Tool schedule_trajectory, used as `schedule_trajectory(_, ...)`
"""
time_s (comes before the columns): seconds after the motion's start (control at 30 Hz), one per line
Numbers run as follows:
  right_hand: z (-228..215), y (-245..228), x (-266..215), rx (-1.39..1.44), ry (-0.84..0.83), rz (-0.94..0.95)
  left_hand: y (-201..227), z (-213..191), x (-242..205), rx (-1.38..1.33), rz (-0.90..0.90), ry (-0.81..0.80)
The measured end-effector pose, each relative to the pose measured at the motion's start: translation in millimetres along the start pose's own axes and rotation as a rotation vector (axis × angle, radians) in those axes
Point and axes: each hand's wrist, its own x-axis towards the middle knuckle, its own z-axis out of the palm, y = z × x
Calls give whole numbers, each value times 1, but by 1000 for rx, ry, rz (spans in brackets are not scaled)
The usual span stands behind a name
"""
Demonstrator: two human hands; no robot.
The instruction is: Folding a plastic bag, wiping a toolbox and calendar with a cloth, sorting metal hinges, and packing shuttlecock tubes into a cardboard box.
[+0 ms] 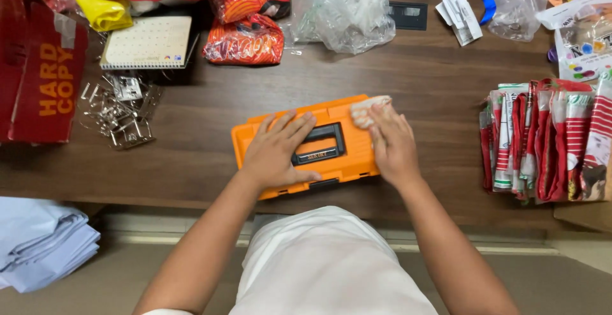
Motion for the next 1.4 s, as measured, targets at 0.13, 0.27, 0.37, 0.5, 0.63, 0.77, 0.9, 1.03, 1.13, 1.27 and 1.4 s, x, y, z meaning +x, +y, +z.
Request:
schedule_trajectory(0.13, 21, -16, 37, -1, 76, 50, 5, 5, -2, 40, 75, 55)
schedule_trajectory(0.27, 66, -57, 73, -29, -137, -17, -4, 17, -10, 57, 157, 181)
schedule_trajectory(0.37, 90, -81, 92, 66, -340, -29, -9, 16, -13, -85, 148, 208)
schedule_trajectory(0.5, 70, -65, 90, -11, -407, -77, -9, 8, -15, -175, 138, 317)
schedule_trajectory(0.63, 28, -26, 77, -67, -382, 63, -17, 1, -13, -167, 133, 246)
schedule_trajectory(0.77, 11, -25, 60, -140, -267, 293, -23, 2, -9, -153, 270, 324)
schedule_trajectory(0.9, 16, -36, 14, -14, -58, 381, -44, -8, 3, -182, 388, 137)
schedule_trajectory(1.03, 27, -69, -54, -10, 165, 491, -62, -17, 30, -169, 574, -43)
schedule_trajectory(1.13, 34, -85, -82, -47, 275, 533, -64, -18, 47, -128, 734, -75)
schedule_trajectory(1.27, 39, -80, -87, -63, 369, 623, -54, -3, 48, -40, 663, 142)
schedule_trajectory(1.4, 31, -75, -64, 54, 353, 615, -13, 26, 5, 144, 13, 295)
